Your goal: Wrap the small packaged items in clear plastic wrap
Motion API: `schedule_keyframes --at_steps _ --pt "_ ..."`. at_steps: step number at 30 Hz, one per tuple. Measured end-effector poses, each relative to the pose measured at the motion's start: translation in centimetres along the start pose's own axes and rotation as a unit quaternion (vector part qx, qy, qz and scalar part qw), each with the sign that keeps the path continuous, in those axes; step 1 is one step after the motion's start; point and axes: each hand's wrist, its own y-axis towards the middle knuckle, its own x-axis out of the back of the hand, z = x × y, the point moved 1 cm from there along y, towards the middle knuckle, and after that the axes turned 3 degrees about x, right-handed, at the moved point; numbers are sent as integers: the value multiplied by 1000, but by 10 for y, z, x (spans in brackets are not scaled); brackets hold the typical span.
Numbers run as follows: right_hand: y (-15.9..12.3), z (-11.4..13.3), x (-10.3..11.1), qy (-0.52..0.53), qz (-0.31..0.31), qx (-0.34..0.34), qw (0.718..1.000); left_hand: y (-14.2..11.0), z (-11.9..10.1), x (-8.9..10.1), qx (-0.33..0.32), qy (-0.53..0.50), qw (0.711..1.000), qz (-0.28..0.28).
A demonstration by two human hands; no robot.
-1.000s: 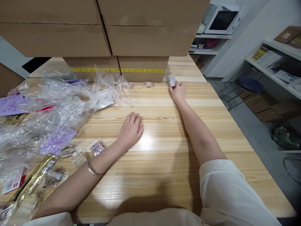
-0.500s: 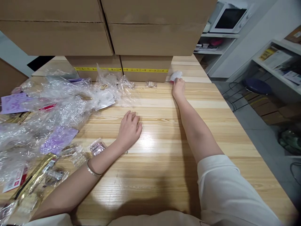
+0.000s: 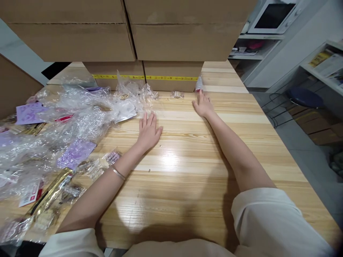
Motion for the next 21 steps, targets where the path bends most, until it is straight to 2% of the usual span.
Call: schedule_keyframes --at_steps 3,5,6,8,11,13,17,19,21 --pt "-40 19 1 43 6 75 996 -4 -12 5 -43 -4 999 -13" --pt "-64 32 3 126 17 122 984 -15 -27 7 -113 -8 993 -21" --pt "-74 37 5 192 31 122 973 -22 -34 7 -155 -10 988 -16" --pt "-86 45 11 340 81 69 934 -37 -48 5 -239 -9 971 17" --pt "-94 52 25 491 197 -36 848 -58 -62 2 -352 5 931 96" --pt "-98 56 35 496 262 -52 826 -71 -68 3 -415 -3 899 142" --pt "-109 70 45 420 350 11 837 -88 -78 9 -502 -78 843 178" --pt "-117 78 42 416 374 46 828 -86 -79 13 -490 -116 848 166" --pt "-123 85 38 426 380 92 815 -76 -76 16 -425 -140 888 105"
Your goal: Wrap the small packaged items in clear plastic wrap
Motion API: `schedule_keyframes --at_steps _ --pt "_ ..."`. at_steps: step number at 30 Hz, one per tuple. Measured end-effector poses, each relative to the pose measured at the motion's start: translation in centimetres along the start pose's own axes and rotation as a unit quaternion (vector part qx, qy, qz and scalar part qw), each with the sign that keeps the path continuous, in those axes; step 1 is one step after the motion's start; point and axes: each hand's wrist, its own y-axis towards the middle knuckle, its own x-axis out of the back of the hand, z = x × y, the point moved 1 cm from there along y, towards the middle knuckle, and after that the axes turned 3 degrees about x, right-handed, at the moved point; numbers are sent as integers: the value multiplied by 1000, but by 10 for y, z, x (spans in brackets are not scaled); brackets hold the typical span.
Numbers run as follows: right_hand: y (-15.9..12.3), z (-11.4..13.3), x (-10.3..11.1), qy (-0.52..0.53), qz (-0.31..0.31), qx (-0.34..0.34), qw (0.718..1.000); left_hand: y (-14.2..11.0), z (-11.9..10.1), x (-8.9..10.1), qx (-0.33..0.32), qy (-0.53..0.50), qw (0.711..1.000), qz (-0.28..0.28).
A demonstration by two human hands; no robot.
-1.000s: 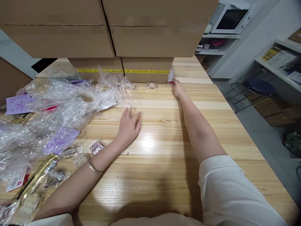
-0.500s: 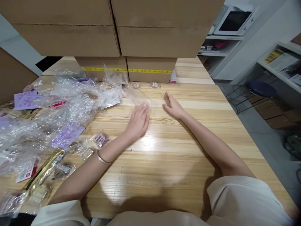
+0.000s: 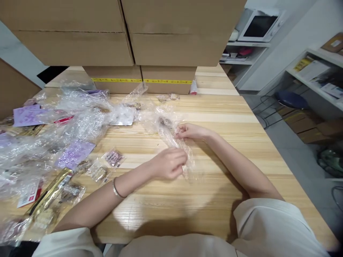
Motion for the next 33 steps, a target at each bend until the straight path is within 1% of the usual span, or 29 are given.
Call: schedule_keyframes --at_steps 2,3,4,5,6,8,9,10,12,14,15,17,19,20,21,22,23,24,25,26,27,28,29,30,31,32,33 --pt "1 1 -9 -14 29 51 998 4 15 9 96 32 990 -98" --pt "2 2 -12 -21 38 72 996 5 24 13 144 50 980 -128" --pt "2 4 -14 -31 43 89 995 6 32 17 188 64 970 -140" --pt "1 7 -14 -44 41 103 993 6 40 19 225 75 962 -137" --pt "0 10 -12 -62 36 115 991 5 47 21 256 83 956 -121" --pt "-3 16 -4 -108 38 125 986 1 58 24 293 99 948 -80" --pt "-6 19 2 -134 47 112 984 -2 61 25 305 108 944 -61" --pt "-10 22 8 -162 63 82 981 -5 63 27 313 117 942 -41" --pt "-20 24 19 -208 102 -14 973 -10 66 31 331 132 934 -4" --pt "-32 25 22 -235 144 -106 956 -15 68 37 366 139 920 18" --pt "-39 24 19 -236 164 -138 948 -17 69 40 386 136 912 23" --pt "-56 25 6 -223 214 -180 934 -19 71 45 415 113 902 40" --pt "-76 32 -10 -219 262 -201 918 -20 72 46 410 79 905 76" --pt "-86 39 -17 -230 272 -203 912 -19 71 45 400 64 910 93" --pt "-97 47 -21 -254 267 -195 909 -18 71 43 386 50 915 107" --pt "-106 58 -22 -296 236 -178 908 -17 69 42 372 35 921 113" --pt "-114 69 -21 -338 186 -174 906 -15 67 40 360 14 926 109" --pt "-119 80 -18 -379 119 -172 902 -12 65 38 351 -17 931 97" --pt "-122 89 -14 -421 27 -160 893 -10 62 36 346 -59 933 76" --pt "-123 96 -11 -452 -71 -145 877 -7 59 35 349 -112 930 44" --pt "-121 99 -9 -473 -160 -122 858 -4 57 33 361 -175 916 4" --pt "-116 97 -9 -481 -224 -97 842 -1 54 31 382 -245 890 -43" --pt "-109 91 -12 -480 -253 -76 836 2 51 29 406 -317 853 -89" --pt "-100 82 -16 -475 -249 -60 842 4 49 27 428 -383 807 -133" --pt "-90 70 -23 -467 -215 -54 856 7 48 24 448 -439 759 -172" --pt "-81 56 -30 -470 -180 -54 863 9 46 22 464 -482 715 -202" --pt "-72 43 -37 -480 -165 -56 860 11 45 19 475 -511 681 -223"
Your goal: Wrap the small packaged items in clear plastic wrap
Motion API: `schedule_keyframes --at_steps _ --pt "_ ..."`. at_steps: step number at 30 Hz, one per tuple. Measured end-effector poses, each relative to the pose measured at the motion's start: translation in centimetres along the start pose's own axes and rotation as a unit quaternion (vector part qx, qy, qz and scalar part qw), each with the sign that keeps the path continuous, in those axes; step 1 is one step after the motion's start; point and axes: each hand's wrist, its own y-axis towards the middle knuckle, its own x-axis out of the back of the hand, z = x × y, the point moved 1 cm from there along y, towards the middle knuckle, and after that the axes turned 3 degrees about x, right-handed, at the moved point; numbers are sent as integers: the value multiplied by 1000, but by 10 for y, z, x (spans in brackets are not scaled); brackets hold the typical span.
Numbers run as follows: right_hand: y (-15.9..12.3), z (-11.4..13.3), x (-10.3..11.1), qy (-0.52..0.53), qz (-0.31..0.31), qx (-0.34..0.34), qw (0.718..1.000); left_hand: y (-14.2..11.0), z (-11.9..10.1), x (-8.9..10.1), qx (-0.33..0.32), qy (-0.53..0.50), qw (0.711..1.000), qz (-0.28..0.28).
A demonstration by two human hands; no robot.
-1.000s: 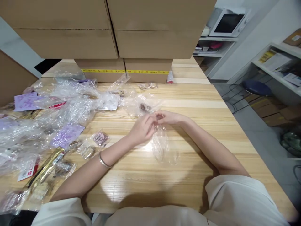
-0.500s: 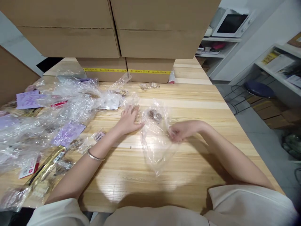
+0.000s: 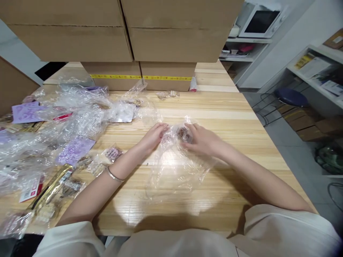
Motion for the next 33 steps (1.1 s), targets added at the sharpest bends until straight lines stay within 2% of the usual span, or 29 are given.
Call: schedule_keyframes --at_steps 2,4,8,12,14,18,21,24,29,33 --pt "7 1 -28 -32 -8 -1 999 1 3 -4 26 -42 999 -17" --pt "9 1 -44 -57 -45 -4 997 3 5 -5 47 -46 998 -13" --pt "6 -5 -52 -56 -97 5 994 10 0 5 41 -23 998 28" --pt "-2 -18 -52 -32 -104 24 994 20 -15 31 -4 -50 998 49" --pt "-8 -22 -53 -34 -101 30 994 26 -23 46 -39 -66 997 19" --pt "-21 -24 -55 -61 -96 10 993 36 -31 68 -175 -43 979 -91" --pt "-33 -19 -54 -88 -82 -9 993 44 -30 79 -259 9 953 -159" --pt "-47 -13 -53 -118 -55 -38 991 51 -25 87 -305 71 925 -215" --pt "-70 -5 -42 -170 7 -122 978 47 -25 88 -301 217 900 -228" --pt "-81 -5 -19 -151 47 -139 978 18 -39 73 -304 365 851 -223"
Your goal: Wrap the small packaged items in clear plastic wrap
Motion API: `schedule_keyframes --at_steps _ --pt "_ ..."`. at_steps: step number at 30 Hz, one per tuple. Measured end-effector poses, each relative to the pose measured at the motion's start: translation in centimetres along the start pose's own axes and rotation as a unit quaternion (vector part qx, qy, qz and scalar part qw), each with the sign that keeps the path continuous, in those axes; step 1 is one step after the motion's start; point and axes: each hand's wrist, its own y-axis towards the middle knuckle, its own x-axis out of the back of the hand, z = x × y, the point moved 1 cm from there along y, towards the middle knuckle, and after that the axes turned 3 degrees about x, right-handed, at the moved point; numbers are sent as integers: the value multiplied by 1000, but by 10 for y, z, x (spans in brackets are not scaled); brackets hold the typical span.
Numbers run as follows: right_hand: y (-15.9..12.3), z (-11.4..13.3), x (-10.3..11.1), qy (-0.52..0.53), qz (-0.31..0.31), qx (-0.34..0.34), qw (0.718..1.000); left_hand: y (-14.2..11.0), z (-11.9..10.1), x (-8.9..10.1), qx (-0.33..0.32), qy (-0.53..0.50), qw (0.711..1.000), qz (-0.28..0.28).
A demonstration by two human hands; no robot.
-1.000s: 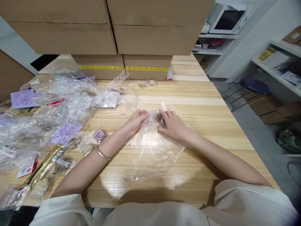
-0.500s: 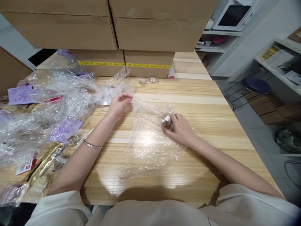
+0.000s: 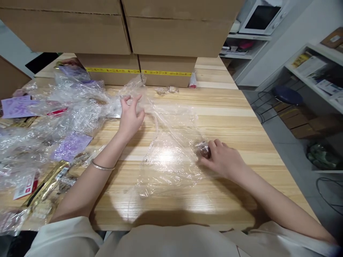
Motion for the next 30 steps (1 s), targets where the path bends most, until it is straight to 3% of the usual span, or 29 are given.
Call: schedule_keyframes --at_steps 4,6,8,10,13,15,17,19,21,24,27,30 --pt "1 0 26 56 -83 39 994 -21 -32 8 -3 105 994 -11" --pt "8 9 31 106 -89 142 980 -33 -38 1 24 157 986 51" --pt "17 23 28 150 -52 257 953 -46 -37 -10 43 191 969 149" --pt "28 35 18 157 -20 318 935 -55 -32 -21 39 193 958 208" --pt "42 42 0 128 4 281 951 -59 -24 -26 29 125 966 226" --pt "45 41 -7 118 21 226 967 -57 -19 -21 88 19 969 232" --pt "42 38 -9 110 36 181 977 -55 -15 -14 204 -113 943 239" --pt "37 35 -7 99 49 154 982 -57 -11 -9 306 -211 898 235" --pt "32 32 -3 82 67 136 985 -62 -8 -9 350 -248 875 224" --pt "25 30 4 56 75 130 987 -70 -4 -13 325 -237 893 203" --pt "18 34 11 41 16 158 987 -73 -5 -18 270 -199 921 198" --pt "13 46 12 22 1 225 974 -72 -8 -19 282 -198 915 209"
